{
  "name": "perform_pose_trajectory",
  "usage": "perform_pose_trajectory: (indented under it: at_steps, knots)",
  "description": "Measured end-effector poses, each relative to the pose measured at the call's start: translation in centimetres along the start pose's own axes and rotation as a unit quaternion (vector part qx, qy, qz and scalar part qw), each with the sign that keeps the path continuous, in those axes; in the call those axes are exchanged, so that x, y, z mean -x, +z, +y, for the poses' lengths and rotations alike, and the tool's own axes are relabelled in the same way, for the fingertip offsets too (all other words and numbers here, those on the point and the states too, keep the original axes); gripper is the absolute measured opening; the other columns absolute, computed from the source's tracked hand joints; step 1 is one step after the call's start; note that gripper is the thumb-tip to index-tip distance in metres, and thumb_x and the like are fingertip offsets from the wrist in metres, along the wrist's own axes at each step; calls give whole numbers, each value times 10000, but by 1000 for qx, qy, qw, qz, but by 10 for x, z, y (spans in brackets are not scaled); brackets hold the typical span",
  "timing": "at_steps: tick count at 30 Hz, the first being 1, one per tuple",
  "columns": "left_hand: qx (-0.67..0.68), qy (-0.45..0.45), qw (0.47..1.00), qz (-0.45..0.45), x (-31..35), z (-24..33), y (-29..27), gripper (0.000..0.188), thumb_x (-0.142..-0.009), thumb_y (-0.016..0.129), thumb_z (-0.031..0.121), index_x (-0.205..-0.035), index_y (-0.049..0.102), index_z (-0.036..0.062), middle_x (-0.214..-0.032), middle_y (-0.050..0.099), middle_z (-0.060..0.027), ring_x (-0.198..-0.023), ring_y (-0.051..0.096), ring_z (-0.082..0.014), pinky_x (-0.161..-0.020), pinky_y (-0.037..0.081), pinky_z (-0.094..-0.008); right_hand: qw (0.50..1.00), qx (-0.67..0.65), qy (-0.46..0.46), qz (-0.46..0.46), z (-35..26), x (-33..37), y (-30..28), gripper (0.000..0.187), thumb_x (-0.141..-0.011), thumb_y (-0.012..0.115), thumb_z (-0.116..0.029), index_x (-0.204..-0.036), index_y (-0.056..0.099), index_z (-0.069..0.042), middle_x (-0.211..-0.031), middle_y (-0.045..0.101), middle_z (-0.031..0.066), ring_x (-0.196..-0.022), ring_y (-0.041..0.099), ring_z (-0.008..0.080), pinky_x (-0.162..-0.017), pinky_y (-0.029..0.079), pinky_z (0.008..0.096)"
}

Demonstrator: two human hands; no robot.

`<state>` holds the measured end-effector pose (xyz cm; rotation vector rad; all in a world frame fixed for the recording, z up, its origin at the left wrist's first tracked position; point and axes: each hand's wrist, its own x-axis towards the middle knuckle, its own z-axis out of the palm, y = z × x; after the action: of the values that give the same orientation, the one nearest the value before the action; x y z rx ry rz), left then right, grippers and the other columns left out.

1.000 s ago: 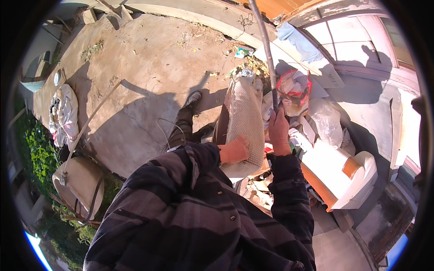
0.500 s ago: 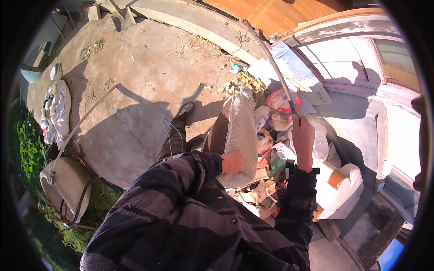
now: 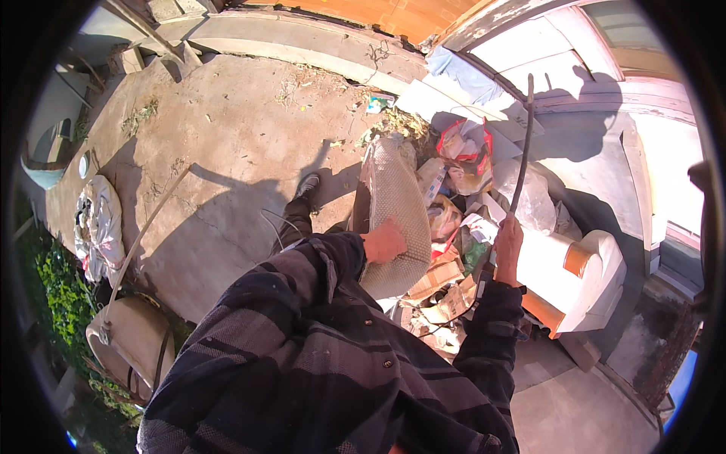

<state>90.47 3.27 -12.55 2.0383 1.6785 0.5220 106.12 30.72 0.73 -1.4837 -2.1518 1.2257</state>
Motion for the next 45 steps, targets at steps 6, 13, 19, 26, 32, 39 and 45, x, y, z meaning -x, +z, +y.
perform_pose_trajectory:
  at_steps: [6, 13, 19, 26, 32, 39, 45]
  knots:
    - [-11, -8, 1000, -5, -4, 4, 5, 107, -705, 620, 195, -783, 691, 175, -788, 674, -27, -953, 599, -273, -925, 373, -488, 970, 107, -88, 200, 33, 96, 71, 412, -1007, 409, -355, -895, 487, 34, -724, 500, 150, -636, 529, 270, -595, 450, 391]
    - [-34, 30, 998, -46, 4, 24, 4, 78, -701, 630, 196, -752, 682, 167, -796, 669, -50, -939, 599, -285, -914, 369, -499, 976, 215, -24, 12, 78, 64, 6, 492, -985, 413, -378, -732, 563, 16, -548, 513, 124, -450, 504, 272, -464, 406, 413]
    - [-37, 2, 997, -70, -3, 29, 10, 140, -719, 625, 198, -832, 699, 158, -847, 685, -65, -1012, 593, -290, -956, 342, -557, 973, -65, 3, 223, 37, 79, 14, 392, -1005, 412, -337, -857, 509, 12, -629, 484, 115, -635, 535, 311, -639, 438, 422]
    - [-90, -57, 990, -90, 23, 32, 0, 183, -763, 575, 189, -812, 743, 135, -888, 706, -80, -996, 613, -313, -1022, 318, -548, 930, -157, 328, -59, 122, 188, 67, 381, -953, 455, -414, -749, 501, -96, -476, 362, -23, -352, 379, 121, -349, 299, 303]
    - [-170, -21, 984, -40, 38, 31, -12, 201, -712, 623, 222, -785, 729, 68, -842, 694, -97, -958, 620, -300, -1058, 308, -525, 929, -179, 324, -1, 104, 187, 81, 393, -944, 476, -392, -687, 461, -95, -497, 370, -12, -346, 369, 118, -327, 292, 281]
    - [-161, -103, 981, -29, 59, -1, 4, 205, -681, 636, 276, -789, 747, 142, -799, 685, -43, -927, 603, -268, -1031, 314, -519, 953, -60, 276, -108, 88, 247, 154, 373, -955, 511, -370, -780, 507, -41, -488, 369, -12, -361, 387, 116, -347, 319, 283]
    - [-75, -50, 996, 23, 113, -57, -56, 132, -657, 637, 273, -734, 728, 217, -745, 663, 34, -893, 574, -220, -952, 351, -499, 953, -59, 293, -39, 18, 248, 178, 383, -947, 508, -392, -793, 494, -42, -493, 336, -29, -349, 351, 110, -341, 302, 275]
